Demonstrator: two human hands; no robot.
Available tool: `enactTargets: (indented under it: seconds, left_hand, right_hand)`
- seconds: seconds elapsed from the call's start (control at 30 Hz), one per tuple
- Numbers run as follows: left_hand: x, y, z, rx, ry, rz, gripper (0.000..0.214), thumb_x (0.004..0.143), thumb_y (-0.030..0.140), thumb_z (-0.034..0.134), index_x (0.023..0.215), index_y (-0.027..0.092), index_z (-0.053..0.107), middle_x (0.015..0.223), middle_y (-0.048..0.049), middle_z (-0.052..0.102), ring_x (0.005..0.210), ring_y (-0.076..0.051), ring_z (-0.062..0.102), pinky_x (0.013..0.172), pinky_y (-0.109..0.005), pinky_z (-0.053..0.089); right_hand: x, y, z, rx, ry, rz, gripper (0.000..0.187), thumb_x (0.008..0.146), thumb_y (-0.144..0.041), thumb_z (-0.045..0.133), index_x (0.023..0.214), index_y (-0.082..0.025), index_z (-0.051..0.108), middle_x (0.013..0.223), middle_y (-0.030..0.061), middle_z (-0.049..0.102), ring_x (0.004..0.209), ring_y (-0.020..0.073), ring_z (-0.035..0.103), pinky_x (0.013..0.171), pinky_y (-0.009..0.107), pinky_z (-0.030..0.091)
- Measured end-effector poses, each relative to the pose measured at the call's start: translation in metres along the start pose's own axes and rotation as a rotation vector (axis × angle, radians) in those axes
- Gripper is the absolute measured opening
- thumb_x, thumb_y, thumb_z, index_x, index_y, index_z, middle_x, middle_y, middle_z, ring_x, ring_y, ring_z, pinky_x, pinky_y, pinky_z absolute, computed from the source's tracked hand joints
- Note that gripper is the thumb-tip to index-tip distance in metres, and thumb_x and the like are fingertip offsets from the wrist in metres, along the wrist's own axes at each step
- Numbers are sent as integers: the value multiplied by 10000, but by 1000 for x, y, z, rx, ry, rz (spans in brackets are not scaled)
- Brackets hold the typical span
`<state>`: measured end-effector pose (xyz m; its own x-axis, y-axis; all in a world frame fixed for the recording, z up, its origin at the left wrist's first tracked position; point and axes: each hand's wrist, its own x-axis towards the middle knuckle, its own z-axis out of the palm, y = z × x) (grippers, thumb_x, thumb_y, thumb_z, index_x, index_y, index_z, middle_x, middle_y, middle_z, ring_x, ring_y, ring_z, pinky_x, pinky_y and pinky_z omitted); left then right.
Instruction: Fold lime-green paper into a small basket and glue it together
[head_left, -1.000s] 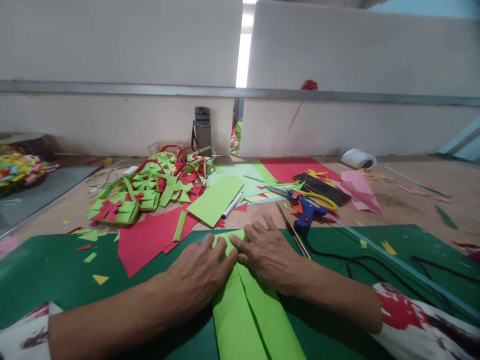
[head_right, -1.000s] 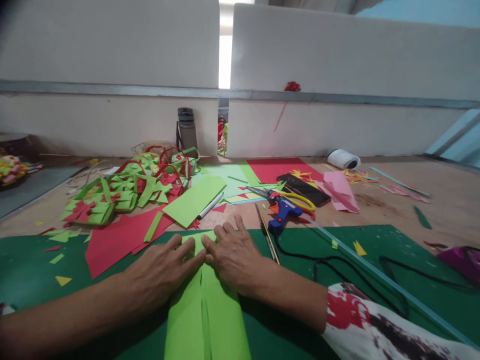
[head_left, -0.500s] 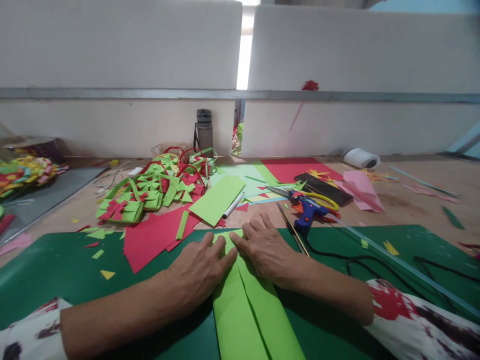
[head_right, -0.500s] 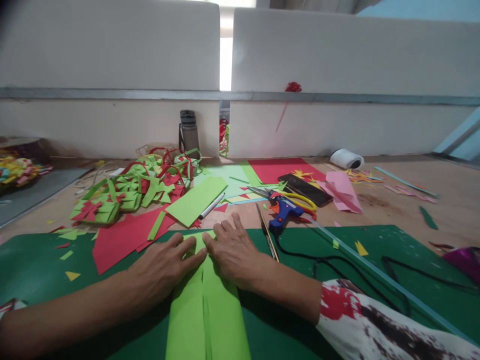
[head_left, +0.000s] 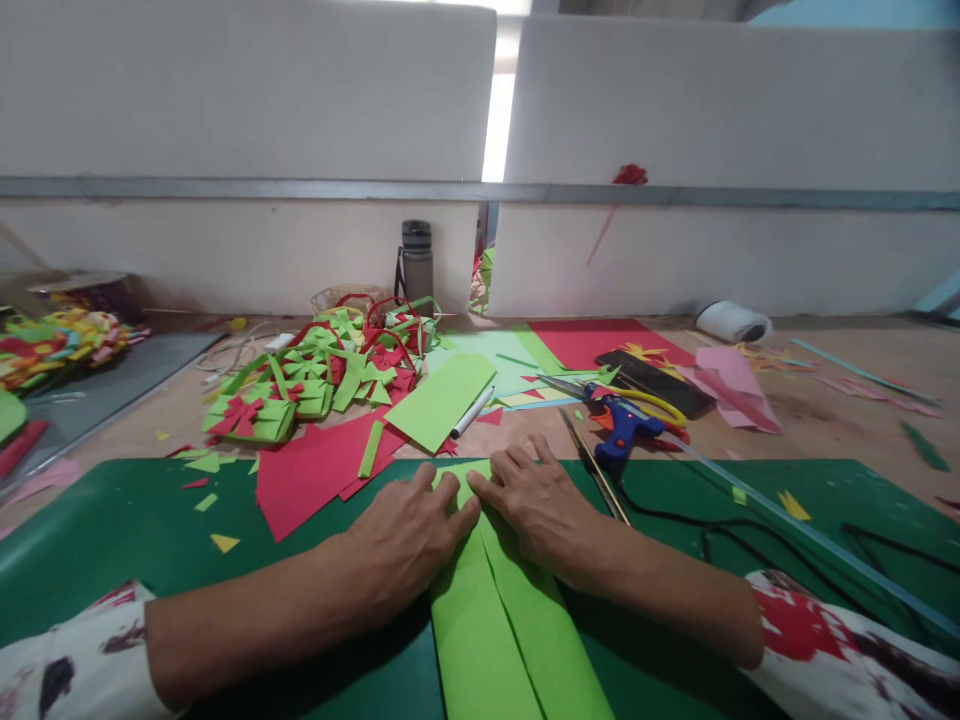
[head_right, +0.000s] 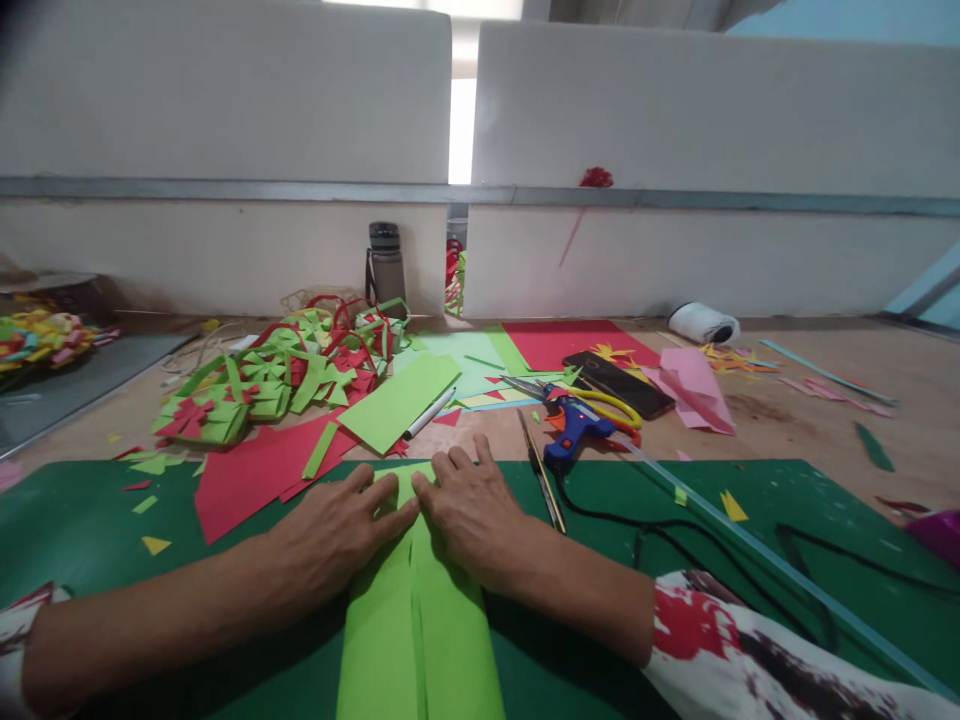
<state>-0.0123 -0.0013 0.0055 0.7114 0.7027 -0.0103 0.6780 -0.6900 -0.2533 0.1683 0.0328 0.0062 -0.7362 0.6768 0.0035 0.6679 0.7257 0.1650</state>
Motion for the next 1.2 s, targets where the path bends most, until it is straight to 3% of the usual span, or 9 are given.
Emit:
enactTargets:
  seconds: [0.2, 0.4, 0.6, 0.83, 1.03, 1.2]
  left_hand:
    - [0, 2, 4, 15, 0, -24, 366, 846, 137, 464, 1208, 181, 430, 985, -101, 536, 844, -256, 508, 591, -330, 457]
    - [6, 3, 5, 40, -13, -114, 307, 841, 72, 429, 1138, 70, 504, 1020, -140, 547, 901, -264, 498, 667, -358, 480]
    - [12, 0, -1, 3, -37, -182, 324, 849, 72, 411, 1160, 110, 496, 1082, -145, 536, 914, -269, 500, 628, -344, 483]
    - [12, -2, -10, -16, -41, -155, 338, 849, 75, 419, 1175, 134, 485, 1042, -129, 547, 911, -259, 508, 701, -369, 465]
    - [12, -4, -6, -45, -38, -133, 220, 866, 113, 436, 1057, 133, 544, 1000, -105, 562, 894, -249, 511, 732, -380, 447]
    - [12, -4, -5, -41, -29, -131, 191, 878, 132, 436, 1036, 134, 543, 991, -97, 561, 883, -234, 505, 762, -384, 437]
  right_hand:
    - [6, 2, 3, 10, 18, 2, 348, 836, -131, 425, 1162, -190, 534, 994, 124, 571, 973, 282, 487, 899, 537, 251]
    - [9, 1, 1, -13, 41, -6, 337, 821, -118, 422, 1130, -172, 545, 976, 126, 572, 946, 282, 492, 896, 535, 261]
    - [9, -1, 0, -5, 68, 2, 307, 835, -119, 401, 1095, -164, 559, 951, 115, 578, 926, 273, 498, 917, 544, 239]
    - [8, -1, -1, 5, 58, 1, 308, 827, -102, 407, 1076, -168, 577, 958, 120, 579, 938, 270, 495, 931, 549, 213]
    - [3, -3, 0, 27, 49, -3, 401, 816, -91, 420, 1192, -187, 521, 1000, 126, 568, 955, 275, 486, 925, 544, 214]
    - [1, -6, 0, 69, 43, -8, 369, 829, -81, 402, 1156, -167, 549, 1020, 122, 561, 981, 268, 472, 939, 513, 209]
